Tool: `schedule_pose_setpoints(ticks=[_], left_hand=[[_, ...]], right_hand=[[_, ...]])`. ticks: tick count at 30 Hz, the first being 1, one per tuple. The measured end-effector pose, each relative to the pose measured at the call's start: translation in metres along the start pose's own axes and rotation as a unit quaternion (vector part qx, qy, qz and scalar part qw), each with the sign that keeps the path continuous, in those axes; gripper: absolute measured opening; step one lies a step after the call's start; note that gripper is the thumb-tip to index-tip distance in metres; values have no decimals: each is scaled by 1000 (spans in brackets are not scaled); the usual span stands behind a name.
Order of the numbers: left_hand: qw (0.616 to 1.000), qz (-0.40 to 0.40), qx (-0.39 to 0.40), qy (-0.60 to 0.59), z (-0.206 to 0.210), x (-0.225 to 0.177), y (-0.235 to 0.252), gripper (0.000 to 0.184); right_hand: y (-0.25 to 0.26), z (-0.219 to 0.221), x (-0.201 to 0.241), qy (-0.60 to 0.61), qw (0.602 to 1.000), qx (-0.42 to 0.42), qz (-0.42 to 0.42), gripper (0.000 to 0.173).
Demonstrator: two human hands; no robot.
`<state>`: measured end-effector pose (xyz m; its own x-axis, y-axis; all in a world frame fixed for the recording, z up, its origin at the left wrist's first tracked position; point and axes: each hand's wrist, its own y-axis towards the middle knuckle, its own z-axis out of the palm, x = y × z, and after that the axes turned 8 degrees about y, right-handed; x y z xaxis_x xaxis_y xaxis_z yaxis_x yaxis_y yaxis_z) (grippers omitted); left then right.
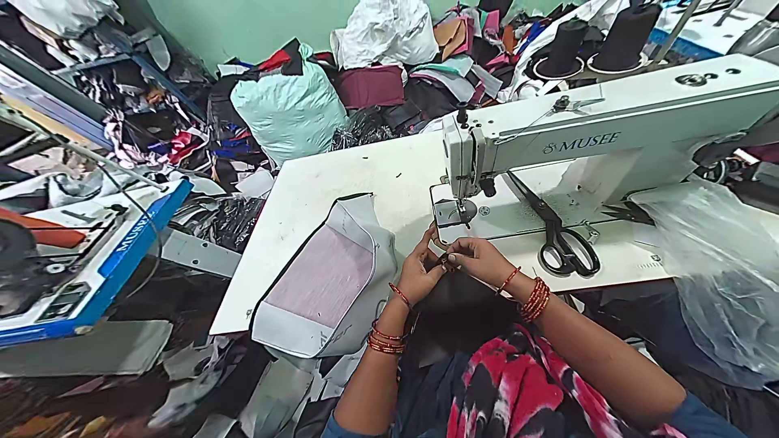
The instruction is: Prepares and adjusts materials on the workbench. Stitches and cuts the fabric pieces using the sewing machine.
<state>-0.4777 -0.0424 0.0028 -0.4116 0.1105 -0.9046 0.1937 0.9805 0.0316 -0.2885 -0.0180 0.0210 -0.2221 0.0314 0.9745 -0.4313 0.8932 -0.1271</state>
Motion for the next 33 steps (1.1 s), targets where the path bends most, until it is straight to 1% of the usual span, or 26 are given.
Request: schedule_pose_setpoints(ticks=[2,7,11,15,17,19,21,22,24,26,28,30,33], left_hand=[[1000,2,19,-14,-3,-2,0,84],[999,2,-14,-34,3,-5,2,76],[996,17,-8,-87,5,-2,2,70],[997,-29,29,-67,-4,-4,-3,77],[997,-50,37,-41,-8,-6,-8,77],[996,-75,41,-14,-13,-9,-11,70],[993,-115,38,-12,-16,-13,-12,55],[988,-148,41,-24,-18,-15,-11,50],[978,-198,39,-61,-19,-18,-10,47],[976,-203,30,-71,-18,-17,-9,45],[983,-170,20,-64,-14,-13,-8,46],[989,-138,15,-55,-11,-13,-7,53],[987,-148,43,-41,-10,-19,-6,62]], right_hand=[[1,1,-1,-1,1000,-5,2,18],[0,1,-1,0,1000,-13,-11,16],[0,3,-6,4,1000,-5,-6,17],[1,8,-9,-1,999,-45,6,19],[2,8,-10,-4,999,-43,13,21],[4,5,-9,-2,999,-36,24,20],[7,4,-8,0,999,-36,37,20],[7,4,-7,-4,998,-37,44,20],[7,6,-7,-12,998,-40,53,19],[8,7,-6,-16,997,-40,58,19],[8,6,-5,-16,997,-40,58,19],[8,6,-6,-14,997,-38,59,19],[8,8,-8,-32,998,-36,49,21]])
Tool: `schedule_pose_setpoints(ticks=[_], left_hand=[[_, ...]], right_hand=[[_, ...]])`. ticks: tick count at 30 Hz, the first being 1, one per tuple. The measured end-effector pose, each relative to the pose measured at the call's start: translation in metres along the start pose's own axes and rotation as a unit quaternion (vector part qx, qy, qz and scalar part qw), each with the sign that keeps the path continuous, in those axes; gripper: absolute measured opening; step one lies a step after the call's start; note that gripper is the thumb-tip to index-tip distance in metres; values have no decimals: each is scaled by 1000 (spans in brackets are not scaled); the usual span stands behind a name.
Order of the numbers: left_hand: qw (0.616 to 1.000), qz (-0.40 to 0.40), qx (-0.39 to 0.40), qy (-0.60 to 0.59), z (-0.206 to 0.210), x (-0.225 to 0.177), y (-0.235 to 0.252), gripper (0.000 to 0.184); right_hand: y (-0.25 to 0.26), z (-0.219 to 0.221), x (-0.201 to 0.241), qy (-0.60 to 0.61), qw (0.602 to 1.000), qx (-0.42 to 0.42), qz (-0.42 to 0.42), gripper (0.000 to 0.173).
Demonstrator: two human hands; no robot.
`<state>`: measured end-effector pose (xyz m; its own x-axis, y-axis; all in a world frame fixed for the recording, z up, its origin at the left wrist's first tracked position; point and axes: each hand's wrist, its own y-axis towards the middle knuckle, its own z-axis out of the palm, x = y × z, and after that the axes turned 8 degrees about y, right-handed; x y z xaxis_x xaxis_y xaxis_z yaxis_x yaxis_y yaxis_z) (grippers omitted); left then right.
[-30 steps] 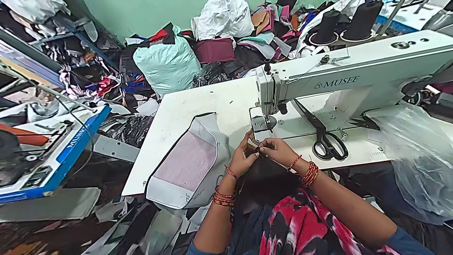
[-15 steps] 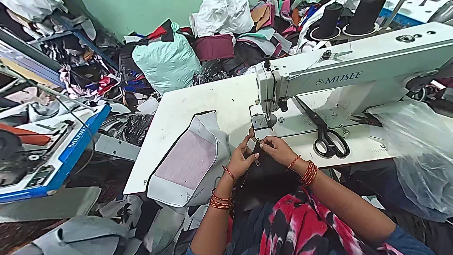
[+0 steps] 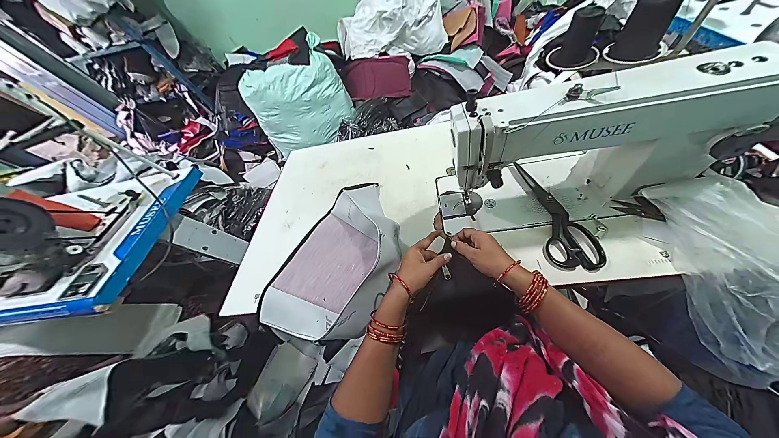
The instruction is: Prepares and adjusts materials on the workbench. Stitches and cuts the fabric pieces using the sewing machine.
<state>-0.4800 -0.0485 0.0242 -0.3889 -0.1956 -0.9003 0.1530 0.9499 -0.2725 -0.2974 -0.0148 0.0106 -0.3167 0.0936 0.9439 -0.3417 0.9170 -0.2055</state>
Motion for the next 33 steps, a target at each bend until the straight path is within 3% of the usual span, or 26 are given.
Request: schedule_pose_setpoints(ticks=[6,11,13,18,21,25,27,30,33], left_hand=[[996,-42,81,25,-15,-2,0,70],[995,-67,55,-48,-15,-2,-9,56],[987,-119,29,-105,-15,-1,-11,44],[966,-174,-5,-189,-14,-2,-15,43],[986,-126,26,-104,-13,1,-17,44],[994,-16,98,41,-20,2,-31,68],[987,-8,104,124,-24,-8,-39,62],[980,-9,46,192,-29,-29,-40,37],[978,60,-64,188,-42,-63,-41,28]], right_hand=[[-4,7,0,-39,999,-24,-15,26],[-4,8,-1,-31,998,-43,-18,24],[-2,4,0,-25,999,-30,-12,23],[-3,6,1,-26,999,-36,-5,22],[-5,5,3,-23,998,-59,-10,22],[-7,-15,11,5,986,-162,-29,24],[-8,-33,14,31,973,-223,-40,24],[-14,-57,16,77,951,-289,-73,21],[-33,-74,21,154,933,-311,-90,23]])
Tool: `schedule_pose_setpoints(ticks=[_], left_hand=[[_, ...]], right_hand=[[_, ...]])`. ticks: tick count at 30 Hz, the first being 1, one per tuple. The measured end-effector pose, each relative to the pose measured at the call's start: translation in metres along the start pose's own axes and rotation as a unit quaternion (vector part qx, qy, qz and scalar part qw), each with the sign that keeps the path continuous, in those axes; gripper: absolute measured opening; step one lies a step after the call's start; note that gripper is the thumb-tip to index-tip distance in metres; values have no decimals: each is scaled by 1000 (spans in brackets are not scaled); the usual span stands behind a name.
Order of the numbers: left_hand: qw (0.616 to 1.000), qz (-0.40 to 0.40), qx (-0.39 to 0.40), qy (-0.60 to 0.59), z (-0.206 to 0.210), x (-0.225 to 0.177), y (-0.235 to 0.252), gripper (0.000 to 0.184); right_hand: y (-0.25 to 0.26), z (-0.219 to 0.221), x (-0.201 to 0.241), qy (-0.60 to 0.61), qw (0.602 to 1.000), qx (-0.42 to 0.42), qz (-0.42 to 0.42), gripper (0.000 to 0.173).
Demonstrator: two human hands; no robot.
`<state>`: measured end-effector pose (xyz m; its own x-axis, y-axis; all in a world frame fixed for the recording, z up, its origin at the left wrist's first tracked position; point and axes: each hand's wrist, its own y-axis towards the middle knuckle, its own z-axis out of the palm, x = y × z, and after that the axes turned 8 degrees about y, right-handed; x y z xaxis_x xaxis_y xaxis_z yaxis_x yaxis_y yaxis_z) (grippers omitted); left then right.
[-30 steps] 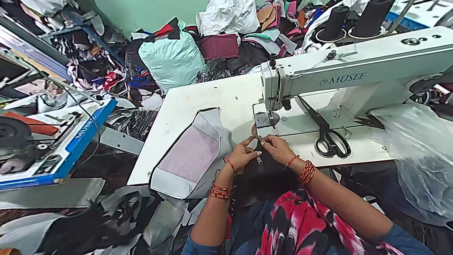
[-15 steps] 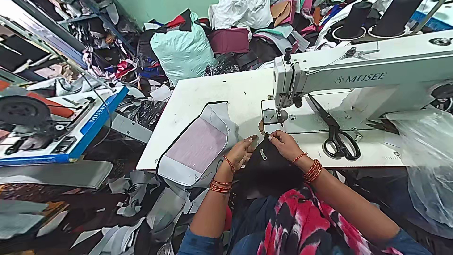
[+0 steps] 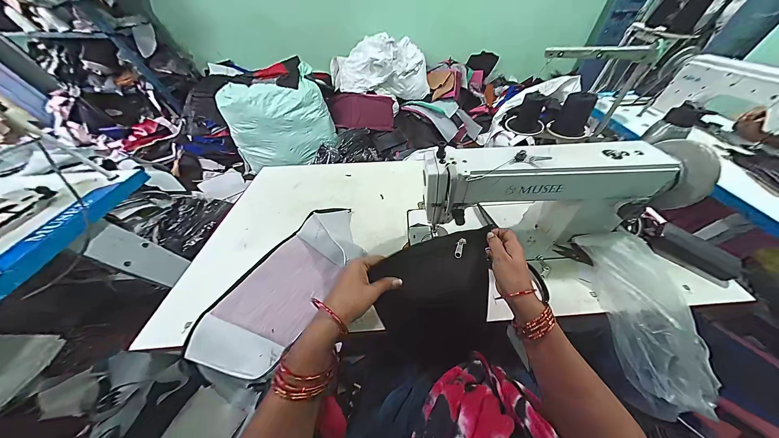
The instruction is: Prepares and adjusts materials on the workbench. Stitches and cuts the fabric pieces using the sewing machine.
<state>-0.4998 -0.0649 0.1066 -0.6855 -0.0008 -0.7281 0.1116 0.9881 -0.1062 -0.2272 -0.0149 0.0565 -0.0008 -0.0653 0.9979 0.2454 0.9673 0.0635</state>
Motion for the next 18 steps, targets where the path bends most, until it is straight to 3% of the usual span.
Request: schedule_pose_setpoints(ticks=[3,6,8,11,13,14,16,18], left_hand=[[986,56,-149,43,-30,-35,6,20],[943,124,-247,188,-52,-81,14,18],[921,126,-227,290,-56,-114,25,21],[900,125,-134,396,-35,-137,60,25],[896,116,-85,421,-6,-133,79,29],[894,121,-97,421,8,-124,81,27],[889,156,-173,395,33,-98,75,22],[896,186,-224,335,59,-59,61,16]], right_hand=[[-25,-14,18,101,994,17,45,16],[-68,-16,21,161,977,99,99,16],[-96,-11,15,193,958,169,127,17],[-121,0,7,209,923,249,203,19],[-123,3,-2,129,914,287,256,20],[-120,2,-10,46,911,318,257,24],[-110,-6,-23,-156,881,389,218,34],[-104,-16,-29,-257,856,407,188,36]])
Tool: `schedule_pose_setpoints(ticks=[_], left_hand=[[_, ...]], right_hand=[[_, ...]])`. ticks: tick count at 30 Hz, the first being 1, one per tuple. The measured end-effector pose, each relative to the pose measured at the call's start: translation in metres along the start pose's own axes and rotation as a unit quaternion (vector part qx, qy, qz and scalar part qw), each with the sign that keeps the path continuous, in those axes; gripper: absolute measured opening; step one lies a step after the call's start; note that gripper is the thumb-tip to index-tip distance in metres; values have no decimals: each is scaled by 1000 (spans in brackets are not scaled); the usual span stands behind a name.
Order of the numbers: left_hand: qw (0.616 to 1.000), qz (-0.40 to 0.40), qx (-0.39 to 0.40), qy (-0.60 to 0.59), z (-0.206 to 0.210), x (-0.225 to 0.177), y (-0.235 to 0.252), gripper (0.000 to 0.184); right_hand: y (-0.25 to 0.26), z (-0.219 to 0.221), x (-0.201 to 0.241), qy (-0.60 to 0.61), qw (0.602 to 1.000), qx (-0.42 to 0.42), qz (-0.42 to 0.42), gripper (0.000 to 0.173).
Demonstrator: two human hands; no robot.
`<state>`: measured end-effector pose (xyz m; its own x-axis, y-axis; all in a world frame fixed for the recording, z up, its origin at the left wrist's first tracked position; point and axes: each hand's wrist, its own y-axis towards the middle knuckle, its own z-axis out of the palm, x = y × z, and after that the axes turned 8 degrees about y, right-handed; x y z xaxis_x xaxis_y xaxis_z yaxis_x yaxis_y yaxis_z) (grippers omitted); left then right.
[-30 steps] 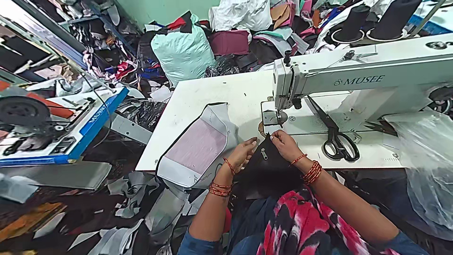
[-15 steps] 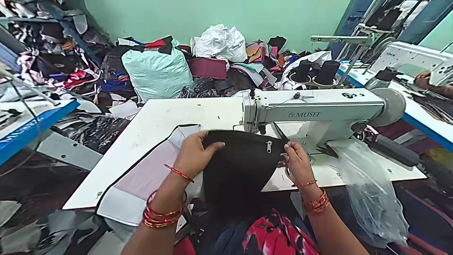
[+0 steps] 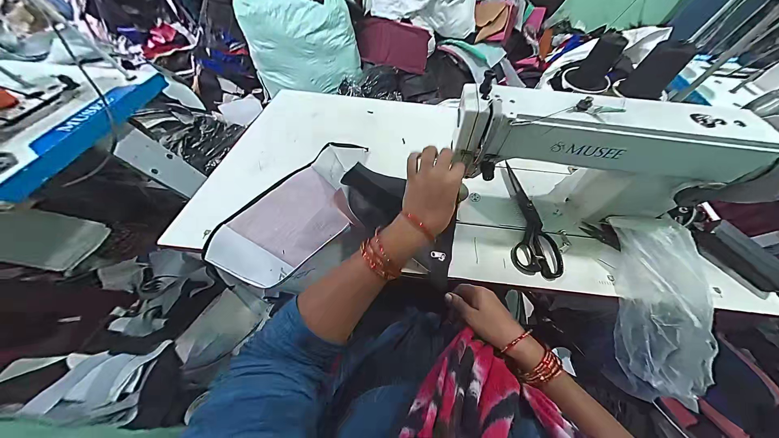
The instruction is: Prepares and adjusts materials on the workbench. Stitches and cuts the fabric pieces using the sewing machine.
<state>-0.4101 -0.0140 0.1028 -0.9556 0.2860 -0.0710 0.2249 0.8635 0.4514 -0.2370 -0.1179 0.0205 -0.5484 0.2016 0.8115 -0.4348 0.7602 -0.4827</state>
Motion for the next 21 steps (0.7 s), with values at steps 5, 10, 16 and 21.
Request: schedule_pose_setpoints(ticks=[5,10,16,21], left_hand=[[963,-59,242,-101,52,25,-92,42],[965,2,213,-150,53,52,-133,41],[958,50,198,-202,51,67,-138,51],[935,45,297,-188,40,69,-136,66]], right_hand=[[2,-23,-5,-49,977,-166,-122,23],[31,-19,-4,-152,909,-250,-296,19],[49,17,18,-195,909,-169,-327,21],[51,30,22,-242,905,-143,-319,18]])
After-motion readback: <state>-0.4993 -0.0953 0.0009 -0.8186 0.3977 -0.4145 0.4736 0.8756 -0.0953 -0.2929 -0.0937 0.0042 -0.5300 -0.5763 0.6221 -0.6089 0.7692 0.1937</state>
